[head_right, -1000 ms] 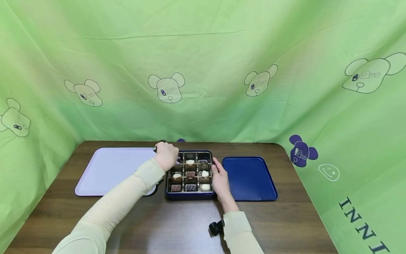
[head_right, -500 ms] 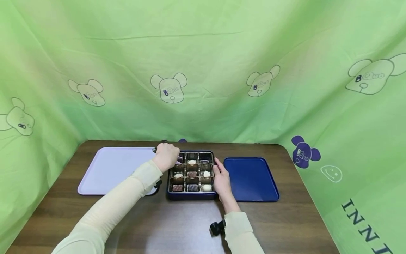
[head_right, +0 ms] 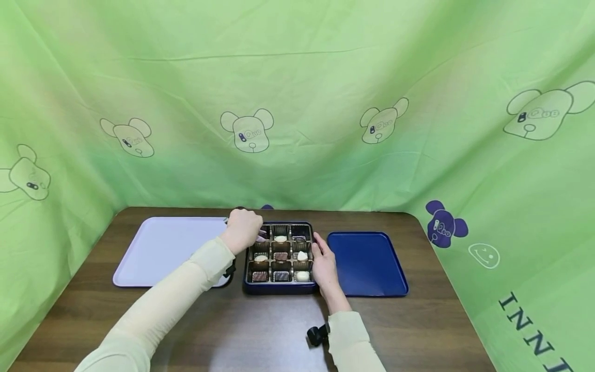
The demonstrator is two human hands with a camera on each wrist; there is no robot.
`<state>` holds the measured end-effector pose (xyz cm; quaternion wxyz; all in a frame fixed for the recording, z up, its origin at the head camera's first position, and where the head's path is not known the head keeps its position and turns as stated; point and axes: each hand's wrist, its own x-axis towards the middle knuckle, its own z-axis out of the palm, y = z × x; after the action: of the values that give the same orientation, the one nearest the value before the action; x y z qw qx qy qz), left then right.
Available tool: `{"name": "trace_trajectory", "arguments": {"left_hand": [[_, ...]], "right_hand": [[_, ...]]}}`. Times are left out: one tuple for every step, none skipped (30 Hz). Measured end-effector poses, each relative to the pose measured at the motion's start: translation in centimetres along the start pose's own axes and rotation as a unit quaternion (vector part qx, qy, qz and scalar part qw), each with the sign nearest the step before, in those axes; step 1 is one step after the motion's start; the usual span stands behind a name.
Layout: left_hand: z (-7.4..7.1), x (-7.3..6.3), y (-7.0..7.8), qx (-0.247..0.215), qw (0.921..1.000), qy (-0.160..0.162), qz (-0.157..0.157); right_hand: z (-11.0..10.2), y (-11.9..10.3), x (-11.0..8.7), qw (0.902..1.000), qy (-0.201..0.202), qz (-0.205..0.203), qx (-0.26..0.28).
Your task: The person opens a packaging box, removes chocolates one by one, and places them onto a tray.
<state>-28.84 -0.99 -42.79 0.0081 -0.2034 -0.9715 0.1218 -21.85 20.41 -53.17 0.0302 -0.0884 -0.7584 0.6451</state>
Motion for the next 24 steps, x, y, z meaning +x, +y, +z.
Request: {"name": "trace_trajectory", "arguments": {"left_hand": [[0.0, -0.1, -0.2, 0.0, 1.0, 0.002, 0.0], [-0.1, -0.3, -0.3, -0.001, 1.0, 0.004, -0.001], [-0.2, -0.5, -0.5, -0.004, 1.0, 0.007, -0.003], [-0.3, -0.7, -0.7, -0.008, 0.9999, 0.013, -0.007], [-0.4, -0.9, -0.9, -0.013, 0.9997, 0.019, -0.01], [-0.5, -1.1, -1.1, -0.018, 0.9994, 0.026, -0.012], [-0.6, -1.4, -1.4, -0.024, 0.999, 0.035, -0.014], [-0.7, -1.6, -1.6, -0.031, 0.9985, 0.042, -0.016], [-0.8, -1.9, -1.8, -0.038, 0.9978, 0.052, -0.018], [-0.8, -2.2, -2.1, -0.043, 0.997, 0.061, -0.02], [-0.9, -2.4, -2.3, -0.047, 0.9962, 0.069, -0.022], [-0.9, -2.7, -2.6, -0.053, 0.995, 0.081, -0.025], [-1.0, -3.0, -2.8, -0.059, 0.9934, 0.094, -0.029], [-1.0, -3.2, -3.1, -0.065, 0.9916, 0.108, -0.031], [-1.0, -3.4, -3.3, -0.07, 0.9894, 0.122, -0.034], [-1.1, -3.7, -3.5, -0.076, 0.9869, 0.138, -0.036], [-1.1, -3.9, -3.7, -0.082, 0.984, 0.154, -0.038], [-1.1, -4.0, -3.9, -0.087, 0.9809, 0.169, -0.04], [-1.1, -4.2, -4.1, -0.092, 0.9777, 0.185, -0.041], [-1.1, -4.4, -4.3, -0.096, 0.9745, 0.198, -0.042], [-1.0, -4.6, -4.4, -0.1, 0.9713, 0.211, -0.044], [-1.0, -4.7, -4.5, -0.103, 0.9685, 0.222, -0.047], [-0.9, -4.9, -4.6, -0.107, 0.9654, 0.233, -0.049], [-0.8, -5.0, -4.7, -0.111, 0.9623, 0.243, -0.051]], "right_hand": [[0.0, 0.0, 0.0, 1.0, 0.0, 0.003, 0.0], [0.1, 0.0, 0.0, 1.0, 0.0, 0.004, 0.0], [0.1, 0.0, -0.1, 1.0, 0.0, 0.006, -0.001], [0.1, 0.0, -0.1, 1.0, 0.0, 0.007, -0.002], [0.1, 0.0, -0.1, 1.0, 0.0, 0.009, -0.003], [0.1, -0.1, 0.0, 1.0, 0.001, 0.009, -0.004], [0.1, -0.1, 0.0, 0.9999, 0.001, 0.01, -0.005], [0.1, -0.1, 0.0, 1.0, 0.002, 0.009, -0.003], [0.1, -0.1, 0.0, 1.0, 0.003, 0.008, -0.004], [0.0, -0.1, 0.1, 1.0, 0.003, 0.006, -0.004], [0.0, 0.0, 0.1, 1.0, 0.003, 0.006, -0.005], [0.0, 0.0, 0.1, 1.0, 0.002, 0.004, -0.005], [0.0, 0.0, 0.1, 1.0, 0.002, 0.006, -0.005], [0.0, 0.0, 0.2, 1.0, 0.001, 0.006, -0.006], [0.0, 0.0, 0.2, 1.0, 0.0, 0.006, -0.007], [0.0, -0.1, 0.2, 1.0, 0.0, 0.005, -0.008], [0.1, -0.1, 0.1, 1.0, 0.0, 0.005, -0.007], [0.0, -0.1, 0.1, 1.0, 0.001, 0.005, -0.007], [0.1, -0.1, 0.1, 1.0, 0.002, 0.006, -0.007], [0.0, -0.1, 0.1, 1.0, 0.002, 0.006, -0.006], [0.0, -0.1, 0.1, 1.0, 0.003, 0.004, -0.005], [0.0, -0.1, 0.1, 1.0, 0.003, 0.004, -0.004], [0.0, 0.0, 0.1, 1.0, 0.003, 0.004, -0.004], [0.0, 0.0, 0.1, 1.0, 0.003, 0.005, -0.005]]}}
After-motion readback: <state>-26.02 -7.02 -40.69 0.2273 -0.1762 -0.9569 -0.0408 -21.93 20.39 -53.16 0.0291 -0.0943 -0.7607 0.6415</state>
